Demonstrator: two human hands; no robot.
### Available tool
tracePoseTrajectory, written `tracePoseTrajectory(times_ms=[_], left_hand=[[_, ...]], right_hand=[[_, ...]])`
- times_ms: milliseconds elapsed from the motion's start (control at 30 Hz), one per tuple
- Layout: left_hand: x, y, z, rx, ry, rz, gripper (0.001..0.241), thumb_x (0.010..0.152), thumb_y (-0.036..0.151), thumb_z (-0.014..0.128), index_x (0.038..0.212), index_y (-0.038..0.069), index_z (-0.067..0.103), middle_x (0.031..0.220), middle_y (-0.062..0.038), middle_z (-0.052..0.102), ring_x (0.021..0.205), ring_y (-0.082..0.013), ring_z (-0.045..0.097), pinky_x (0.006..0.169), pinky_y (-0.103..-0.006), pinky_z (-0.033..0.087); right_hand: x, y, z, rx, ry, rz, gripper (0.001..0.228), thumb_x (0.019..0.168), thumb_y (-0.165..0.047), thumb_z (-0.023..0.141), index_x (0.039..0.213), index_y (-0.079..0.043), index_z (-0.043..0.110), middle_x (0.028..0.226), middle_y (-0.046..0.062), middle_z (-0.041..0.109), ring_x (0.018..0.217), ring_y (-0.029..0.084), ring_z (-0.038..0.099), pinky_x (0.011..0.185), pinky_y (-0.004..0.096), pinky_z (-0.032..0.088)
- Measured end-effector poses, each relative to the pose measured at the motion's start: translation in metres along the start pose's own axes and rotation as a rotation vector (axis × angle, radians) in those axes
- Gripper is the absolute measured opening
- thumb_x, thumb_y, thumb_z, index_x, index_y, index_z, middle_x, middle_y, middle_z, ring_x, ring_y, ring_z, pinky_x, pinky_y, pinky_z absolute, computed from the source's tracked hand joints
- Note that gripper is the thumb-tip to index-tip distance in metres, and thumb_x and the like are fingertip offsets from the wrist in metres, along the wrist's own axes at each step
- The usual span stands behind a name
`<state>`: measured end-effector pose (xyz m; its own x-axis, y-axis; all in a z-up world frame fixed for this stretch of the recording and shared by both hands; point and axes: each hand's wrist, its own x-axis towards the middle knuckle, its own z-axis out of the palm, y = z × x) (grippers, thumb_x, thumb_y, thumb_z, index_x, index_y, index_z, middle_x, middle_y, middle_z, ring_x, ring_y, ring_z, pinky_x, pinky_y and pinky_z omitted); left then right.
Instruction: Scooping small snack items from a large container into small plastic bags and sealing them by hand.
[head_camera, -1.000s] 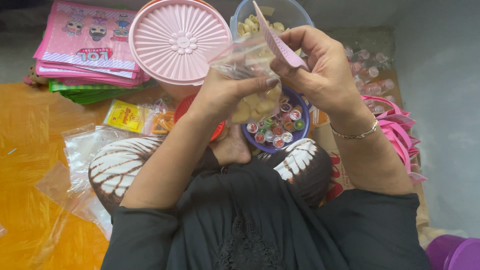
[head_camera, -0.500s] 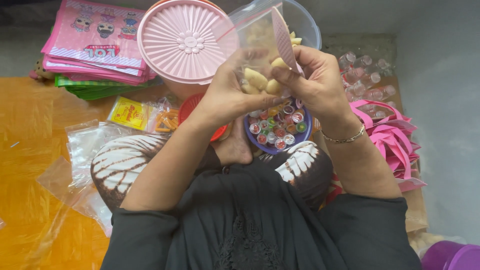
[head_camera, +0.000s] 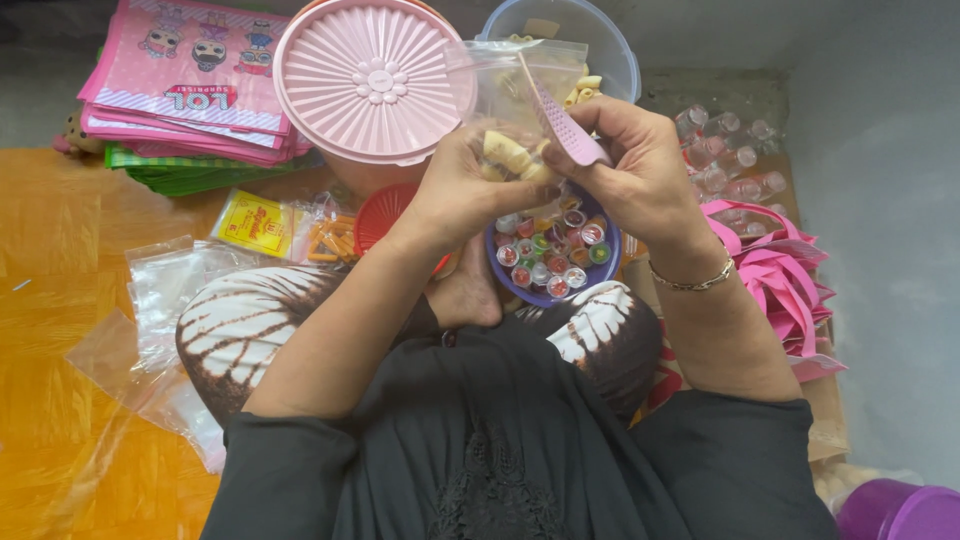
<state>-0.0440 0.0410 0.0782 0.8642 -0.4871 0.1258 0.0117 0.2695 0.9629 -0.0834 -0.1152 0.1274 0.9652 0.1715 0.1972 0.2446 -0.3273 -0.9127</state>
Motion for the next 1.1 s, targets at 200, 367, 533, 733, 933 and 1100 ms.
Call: tracePoseTrajectory(times_ms=[200, 367, 533, 733, 933, 1100], left_hand=[[0.001, -0.012, 0.001, 0.057, 0.071, 0.062, 0.019, 0.063, 0.002, 0.063, 0.079, 0.001, 0.053, 0.068, -0.002, 0.055, 0.059, -0.0076, 0.053, 0.054, -0.0164, 0.046], [-0.002, -0.003, 0.000, -0.038, -0.003, 0.086, 0.024, 0.065, 0.005, 0.070, 0.083, 0.002, 0.053, 0.074, -0.004, 0.056, 0.065, -0.0090, 0.054, 0.058, -0.0177, 0.047], [-0.002, -0.002, -0.004, -0.162, -0.090, 0.034, 0.025, 0.068, 0.000, 0.065, 0.091, -0.001, 0.059, 0.082, -0.011, 0.064, 0.071, -0.0127, 0.062, 0.064, -0.0187, 0.050], [-0.002, -0.006, 0.011, -0.118, -0.068, 0.088, 0.036, 0.068, 0.007, 0.068, 0.100, 0.001, 0.052, 0.091, -0.009, 0.061, 0.082, -0.0134, 0.060, 0.071, -0.0207, 0.051], [-0.007, -0.002, 0.007, -0.097, 0.024, 0.014, 0.038, 0.068, 0.004, 0.066, 0.103, -0.004, 0.054, 0.082, -0.010, 0.063, 0.071, -0.0103, 0.059, 0.063, -0.0173, 0.048], [-0.010, 0.007, 0.007, -0.125, -0.012, 0.029, 0.027, 0.067, -0.001, 0.066, 0.093, 0.002, 0.058, 0.083, -0.006, 0.061, 0.072, -0.0101, 0.058, 0.066, -0.0186, 0.049]], right_hand=[[-0.001, -0.004, 0.000, -0.117, -0.008, -0.088, 0.008, 0.080, 0.003, 0.060, 0.086, 0.002, 0.056, 0.078, 0.001, 0.049, 0.060, 0.005, 0.035, 0.053, 0.017, 0.028], [-0.004, -0.007, -0.003, -0.212, 0.050, -0.182, 0.013, 0.075, 0.011, 0.054, 0.087, 0.006, 0.058, 0.082, 0.006, 0.049, 0.062, 0.009, 0.037, 0.054, 0.019, 0.028], [-0.006, -0.012, -0.008, -0.287, 0.069, -0.216, 0.015, 0.073, 0.013, 0.057, 0.087, 0.009, 0.058, 0.083, 0.009, 0.050, 0.062, 0.010, 0.038, 0.052, 0.019, 0.028], [-0.006, -0.009, 0.000, -0.324, 0.056, -0.161, 0.021, 0.064, 0.011, 0.050, 0.083, 0.006, 0.055, 0.084, 0.008, 0.051, 0.071, 0.014, 0.044, 0.063, 0.021, 0.035], [-0.007, -0.002, -0.010, 0.029, -0.008, 0.052, 0.026, 0.075, 0.001, 0.064, 0.098, -0.001, 0.052, 0.076, -0.002, 0.050, 0.062, 0.001, 0.041, 0.056, 0.011, 0.034], [-0.009, 0.000, -0.013, -0.062, -0.005, 0.034, 0.006, 0.082, -0.004, 0.058, 0.088, -0.002, 0.057, 0.067, -0.005, 0.047, 0.057, 0.001, 0.033, 0.052, 0.013, 0.026]])
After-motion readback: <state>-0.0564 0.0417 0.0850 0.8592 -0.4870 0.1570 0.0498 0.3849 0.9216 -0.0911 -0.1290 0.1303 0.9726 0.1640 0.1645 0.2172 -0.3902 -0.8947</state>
